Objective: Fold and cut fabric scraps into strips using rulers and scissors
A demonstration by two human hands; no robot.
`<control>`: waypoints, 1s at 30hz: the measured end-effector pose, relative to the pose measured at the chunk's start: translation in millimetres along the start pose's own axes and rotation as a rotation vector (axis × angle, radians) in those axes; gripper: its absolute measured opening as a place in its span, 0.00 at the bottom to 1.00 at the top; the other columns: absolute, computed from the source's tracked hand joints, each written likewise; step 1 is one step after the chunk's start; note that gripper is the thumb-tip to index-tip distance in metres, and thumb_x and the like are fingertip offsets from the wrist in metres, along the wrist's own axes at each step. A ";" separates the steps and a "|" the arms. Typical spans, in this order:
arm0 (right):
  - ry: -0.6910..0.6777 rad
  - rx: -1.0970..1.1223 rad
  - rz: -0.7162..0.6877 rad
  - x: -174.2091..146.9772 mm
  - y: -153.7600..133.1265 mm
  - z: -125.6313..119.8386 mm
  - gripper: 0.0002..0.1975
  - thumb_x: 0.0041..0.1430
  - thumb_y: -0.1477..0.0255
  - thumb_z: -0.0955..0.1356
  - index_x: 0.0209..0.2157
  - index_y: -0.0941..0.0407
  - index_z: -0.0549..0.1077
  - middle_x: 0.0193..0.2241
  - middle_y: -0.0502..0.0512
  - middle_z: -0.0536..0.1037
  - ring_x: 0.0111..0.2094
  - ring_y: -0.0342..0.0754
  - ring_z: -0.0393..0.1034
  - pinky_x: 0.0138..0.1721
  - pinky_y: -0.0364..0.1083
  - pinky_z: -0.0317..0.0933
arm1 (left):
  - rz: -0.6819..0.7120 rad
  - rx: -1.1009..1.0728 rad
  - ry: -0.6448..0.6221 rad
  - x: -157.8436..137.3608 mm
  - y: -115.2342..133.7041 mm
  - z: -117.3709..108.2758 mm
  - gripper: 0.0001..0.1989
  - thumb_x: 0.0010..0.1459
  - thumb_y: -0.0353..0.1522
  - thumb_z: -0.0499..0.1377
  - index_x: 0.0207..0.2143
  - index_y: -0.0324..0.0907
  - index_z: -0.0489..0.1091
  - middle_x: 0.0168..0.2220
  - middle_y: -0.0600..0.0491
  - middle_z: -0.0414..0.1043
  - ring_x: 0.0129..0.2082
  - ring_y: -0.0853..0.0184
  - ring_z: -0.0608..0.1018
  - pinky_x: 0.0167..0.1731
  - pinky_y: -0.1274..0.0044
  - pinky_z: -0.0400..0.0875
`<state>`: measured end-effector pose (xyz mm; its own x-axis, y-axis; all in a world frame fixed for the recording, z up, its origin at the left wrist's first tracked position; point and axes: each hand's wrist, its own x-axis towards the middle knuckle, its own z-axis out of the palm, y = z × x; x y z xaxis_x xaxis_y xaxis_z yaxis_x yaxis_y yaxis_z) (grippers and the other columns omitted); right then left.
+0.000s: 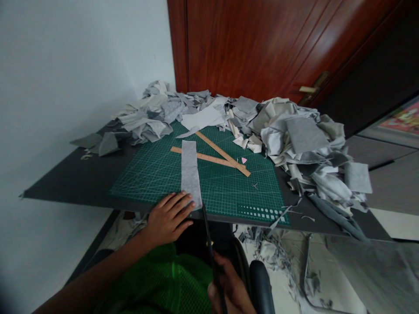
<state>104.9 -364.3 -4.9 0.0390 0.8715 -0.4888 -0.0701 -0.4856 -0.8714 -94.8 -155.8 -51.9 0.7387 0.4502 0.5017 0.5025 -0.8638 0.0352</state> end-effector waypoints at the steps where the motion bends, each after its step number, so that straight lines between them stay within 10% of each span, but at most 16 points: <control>1: 0.000 -0.003 -0.009 -0.2 1.0 -0.6 0.41 0.53 0.37 0.69 0.62 0.46 0.71 0.41 0.60 0.83 0.51 0.65 0.77 0.49 0.58 0.74 | 0.007 0.014 -0.014 0.5 -0.1 -0.6 0.21 0.70 0.44 0.55 0.59 0.44 0.72 0.62 0.46 0.72 0.64 0.52 0.69 0.65 0.59 0.60; 11: 0.021 0.022 0.019 6.9 20.3 1.2 0.44 0.52 0.38 0.71 0.64 0.48 0.69 0.28 0.54 0.79 0.23 0.48 0.72 0.26 0.47 0.69 | 0.026 0.049 -0.173 2.6 1.1 -8.9 0.30 0.66 0.49 0.59 0.67 0.51 0.64 0.66 0.44 0.65 0.67 0.45 0.64 0.64 0.54 0.57; 30: 0.014 -0.056 0.002 8.6 5.1 5.1 0.36 0.57 0.52 0.75 0.64 0.49 0.71 0.43 0.62 0.83 0.48 0.63 0.78 0.44 0.56 0.76 | 0.003 0.006 -0.142 1.3 2.2 -6.1 0.33 0.66 0.53 0.57 0.67 0.49 0.64 0.66 0.43 0.65 0.67 0.46 0.63 0.65 0.54 0.54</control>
<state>99.8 -359.0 -13.3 0.0529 0.8699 -0.4904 -0.0144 -0.4904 -0.8714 -95.5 -158.5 -46.0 0.7961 0.4755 0.3743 0.5025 -0.8641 0.0289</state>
